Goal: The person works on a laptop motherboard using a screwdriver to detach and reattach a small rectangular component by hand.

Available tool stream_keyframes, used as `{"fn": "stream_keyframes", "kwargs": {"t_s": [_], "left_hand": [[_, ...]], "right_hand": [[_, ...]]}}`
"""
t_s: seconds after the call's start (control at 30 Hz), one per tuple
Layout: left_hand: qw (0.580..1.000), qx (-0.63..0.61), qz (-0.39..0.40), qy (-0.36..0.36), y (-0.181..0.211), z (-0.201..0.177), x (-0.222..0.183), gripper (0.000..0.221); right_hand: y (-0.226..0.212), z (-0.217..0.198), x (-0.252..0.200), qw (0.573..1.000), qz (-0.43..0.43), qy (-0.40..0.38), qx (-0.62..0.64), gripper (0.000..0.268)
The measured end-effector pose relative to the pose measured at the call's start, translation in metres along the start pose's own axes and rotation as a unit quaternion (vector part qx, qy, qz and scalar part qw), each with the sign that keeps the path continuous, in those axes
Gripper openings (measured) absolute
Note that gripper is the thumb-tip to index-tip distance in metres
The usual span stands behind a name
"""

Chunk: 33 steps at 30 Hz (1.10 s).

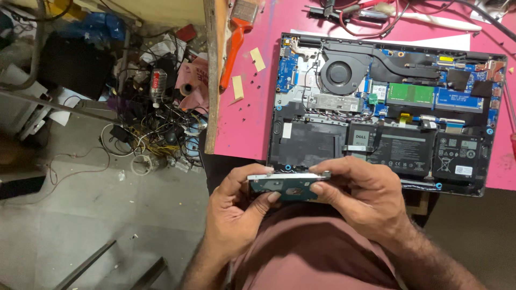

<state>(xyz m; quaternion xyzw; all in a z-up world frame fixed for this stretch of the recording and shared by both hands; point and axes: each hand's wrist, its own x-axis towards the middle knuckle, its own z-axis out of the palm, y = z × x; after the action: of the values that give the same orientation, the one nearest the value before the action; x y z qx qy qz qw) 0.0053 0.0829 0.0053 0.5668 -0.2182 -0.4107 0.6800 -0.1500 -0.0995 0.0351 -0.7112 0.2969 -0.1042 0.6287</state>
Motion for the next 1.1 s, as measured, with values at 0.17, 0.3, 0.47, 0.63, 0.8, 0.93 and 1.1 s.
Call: {"fn": "stream_keyframes", "kwargs": {"t_s": [0.17, 0.3, 0.47, 0.63, 0.8, 0.93, 1.1], "left_hand": [[0.993, 0.059, 0.093, -0.031, -0.001, -0.002, 0.001, 0.033], [0.990, 0.037, 0.118, -0.062, -0.002, -0.003, 0.003, 0.030], [0.978, -0.164, 0.108, -0.073, -0.009, -0.001, 0.009, 0.043], [0.935, -0.330, 0.103, -0.076, -0.025, 0.017, 0.009, 0.039], [0.906, -0.420, 0.032, -0.034, -0.033, 0.018, 0.009, 0.026], [0.884, -0.463, 0.020, -0.066, -0.039, 0.012, 0.011, 0.021], [0.854, -0.503, 0.039, -0.126, -0.040, 0.005, 0.015, 0.021]], "right_hand": [[0.013, 0.004, -0.005, 0.997, -0.081, 0.002, 0.016, 0.023], [0.016, 0.005, -0.007, 0.993, -0.113, 0.002, 0.042, 0.023], [0.015, 0.011, -0.014, 0.985, -0.133, 0.042, 0.098, 0.020], [0.027, 0.021, -0.023, 0.983, -0.088, 0.065, 0.147, 0.023], [0.028, 0.036, -0.023, 0.981, -0.143, 0.040, 0.127, 0.026], [0.020, 0.045, -0.022, 0.970, -0.237, 0.056, 0.018, 0.031], [0.011, 0.047, -0.016, 0.939, -0.320, 0.052, -0.115, 0.035]]}}
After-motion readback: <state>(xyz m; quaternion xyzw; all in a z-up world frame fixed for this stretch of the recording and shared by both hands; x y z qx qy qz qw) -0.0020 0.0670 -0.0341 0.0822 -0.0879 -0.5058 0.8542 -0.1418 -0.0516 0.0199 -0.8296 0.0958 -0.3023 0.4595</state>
